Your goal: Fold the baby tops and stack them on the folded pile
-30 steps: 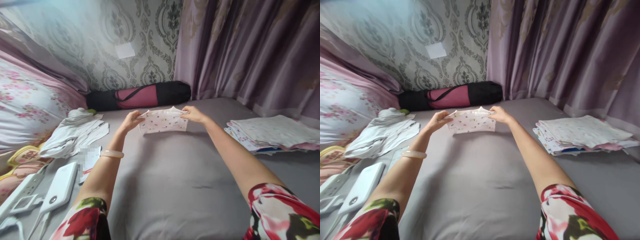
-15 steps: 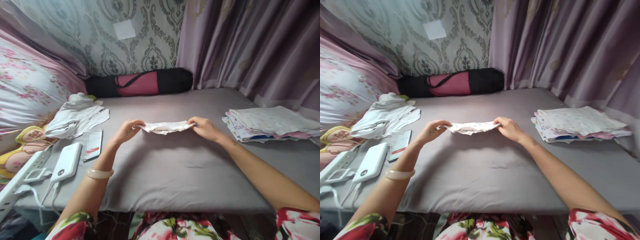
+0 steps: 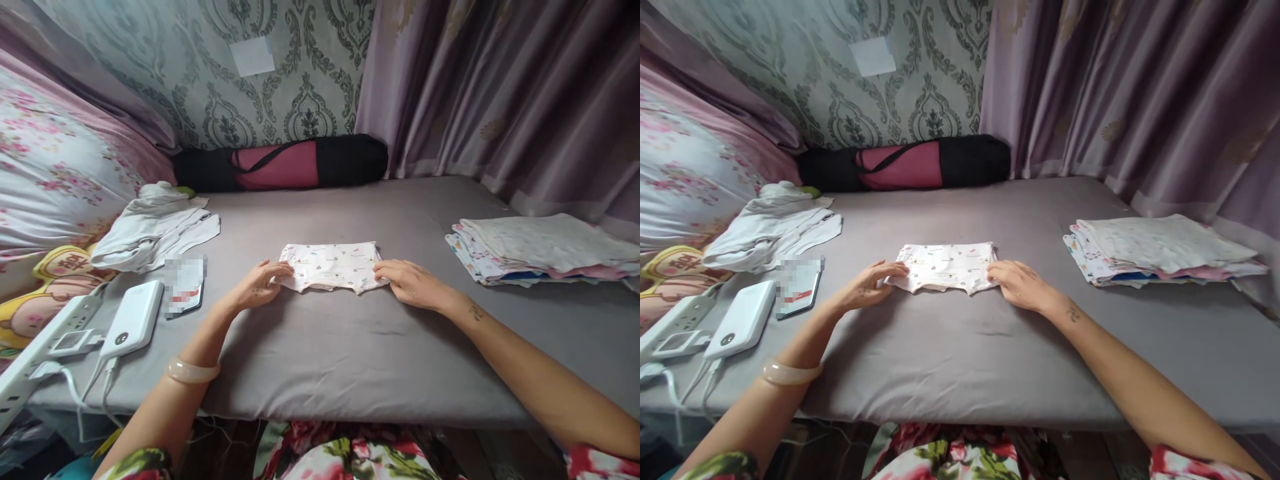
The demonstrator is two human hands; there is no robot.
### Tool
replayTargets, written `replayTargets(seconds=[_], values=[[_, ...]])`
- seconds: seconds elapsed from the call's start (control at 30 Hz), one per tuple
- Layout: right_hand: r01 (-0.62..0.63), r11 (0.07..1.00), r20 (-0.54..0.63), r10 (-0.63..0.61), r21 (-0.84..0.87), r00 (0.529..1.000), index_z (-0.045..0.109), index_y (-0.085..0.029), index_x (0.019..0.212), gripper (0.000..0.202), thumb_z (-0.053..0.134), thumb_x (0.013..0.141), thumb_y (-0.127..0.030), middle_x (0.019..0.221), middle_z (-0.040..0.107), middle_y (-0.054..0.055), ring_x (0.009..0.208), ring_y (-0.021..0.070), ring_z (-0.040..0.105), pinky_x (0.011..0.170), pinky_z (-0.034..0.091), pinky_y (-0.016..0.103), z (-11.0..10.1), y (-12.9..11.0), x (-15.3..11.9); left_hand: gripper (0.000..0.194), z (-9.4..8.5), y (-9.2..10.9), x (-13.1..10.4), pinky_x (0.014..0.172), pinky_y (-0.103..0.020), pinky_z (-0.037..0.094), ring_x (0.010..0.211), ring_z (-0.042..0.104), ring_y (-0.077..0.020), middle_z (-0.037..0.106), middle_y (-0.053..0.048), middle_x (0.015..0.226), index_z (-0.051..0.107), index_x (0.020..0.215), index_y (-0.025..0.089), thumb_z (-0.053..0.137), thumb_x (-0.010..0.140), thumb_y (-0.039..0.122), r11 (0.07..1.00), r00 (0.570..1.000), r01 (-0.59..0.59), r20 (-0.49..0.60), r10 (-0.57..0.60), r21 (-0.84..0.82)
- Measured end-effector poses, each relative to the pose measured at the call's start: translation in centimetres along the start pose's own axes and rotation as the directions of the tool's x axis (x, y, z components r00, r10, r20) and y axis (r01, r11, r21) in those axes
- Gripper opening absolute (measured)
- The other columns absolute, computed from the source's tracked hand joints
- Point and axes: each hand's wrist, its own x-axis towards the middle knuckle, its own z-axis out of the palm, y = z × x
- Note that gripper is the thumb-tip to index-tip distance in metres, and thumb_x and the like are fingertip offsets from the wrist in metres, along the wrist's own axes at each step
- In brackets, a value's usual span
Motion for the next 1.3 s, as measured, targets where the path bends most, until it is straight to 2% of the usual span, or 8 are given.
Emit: replayTargets(seconds=[0.13,0.23,0.33,0.47,0.6,0.77,1.03,1.3], values=[[-0.069,0.998,-0.126,0.068,0.001,0.990,0.061,-0.014,0.128,0.045,0.036,0.090,-0.014,0.136,0.059,0.012,0.128,0.0233,0.052,0.110,0.038,0.039,0.5,-1.7,2.9,0.039,0.2,1.6,2.3,0.108,-0.043,0.039,0.121,0.058,-0.0227,0.065,-0.009,0.128,0.064,0.114,0.020,0.039,0.084,0.016,1.000,0.983,-0.031,-0.182,0.030,-0.004],[-0.103,0.994,-0.117,0.100,-0.026,0.988,0.045,-0.003,0.142,0.053,0.032,0.097,-0.026,0.151,0.041,0.018,0.141,0.0273,0.035,0.118,0.028,0.043,1.6,-4.1,6.0,0.042,1.7,3.3,5.1,0.111,-0.046,0.036,0.131,0.050,-0.0232,0.060,-0.012,0.134,0.057,0.125,0.018,0.035,0.090,0.016,0.992,0.959,-0.056,-0.272,0.085,0.114],[-0.132,0.989,-0.061,0.128,-0.070,0.990,0.036,0.002,0.147,0.058,0.028,0.098,-0.030,0.155,0.032,0.020,0.145,0.0286,0.026,0.120,0.023,0.044,2.7,-6.0,8.3,0.048,3.3,5.2,7.2,0.116,-0.048,0.029,0.141,0.037,-0.0243,0.049,-0.013,0.146,0.046,0.138,0.014,0.032,0.092,0.015,0.969,0.981,-0.060,-0.163,0.101,0.241],[-0.129,0.984,-0.066,0.122,-0.121,0.990,0.036,0.004,0.146,0.058,0.023,0.098,-0.026,0.155,0.033,0.020,0.146,0.0276,0.025,0.121,0.019,0.043,3.7,-6.4,9.3,0.052,4.5,6.5,8.4,0.118,-0.050,0.023,0.145,0.028,-0.0284,0.039,-0.017,0.152,0.036,0.144,0.007,0.032,0.093,0.017,0.942,0.996,-0.036,-0.061,0.059,0.334],[-0.124,0.985,-0.082,0.114,-0.122,0.990,0.034,0.002,0.148,0.059,0.022,0.098,-0.027,0.156,0.030,0.017,0.146,0.0263,0.023,0.121,0.017,0.044,4.8,-5.4,9.2,0.051,5.9,5.9,8.9,0.119,-0.050,0.022,0.145,0.029,-0.0288,0.039,-0.020,0.151,0.036,0.144,0.005,0.031,0.096,0.022,0.925,0.996,0.022,-0.092,0.014,0.380],[-0.140,0.987,-0.056,0.136,-0.076,0.989,0.032,-0.003,0.150,0.059,0.020,0.099,-0.030,0.157,0.030,0.013,0.147,0.0227,0.023,0.121,0.018,0.043,5.7,-4.8,9.1,0.053,7.6,4.5,9.3,0.118,-0.047,0.025,0.144,0.030,-0.0263,0.038,-0.020,0.152,0.036,0.144,0.004,0.021,0.101,0.030,0.936,0.997,0.061,-0.067,-0.040,0.347],[-0.131,0.989,-0.030,0.129,-0.068,0.991,0.032,-0.002,0.150,0.059,0.021,0.099,-0.031,0.158,0.028,0.014,0.147,0.0235,0.021,0.122,0.015,0.042,5.3,-4.8,9.0,0.053,7.2,4.3,9.0,0.119,-0.046,0.025,0.144,0.031,-0.0254,0.038,-0.019,0.152,0.037,0.144,0.006,0.020,0.101,0.033,0.954,0.997,0.042,-0.074,-0.021,0.296],[-0.119,0.991,-0.094,0.112,-0.067,0.989,0.034,-0.002,0.149,0.057,0.021,0.099,-0.027,0.157,0.030,0.014,0.147,0.0231,0.021,0.122,0.015,0.045,5.0,-5.1,9.6,0.045,7.2,4.8,8.6,0.119,-0.049,0.025,0.143,0.033,-0.0267,0.046,-0.016,0.147,0.045,0.137,0.010,0.027,0.098,0.023,0.946,0.955,0.108,-0.296,-0.013,0.306]])
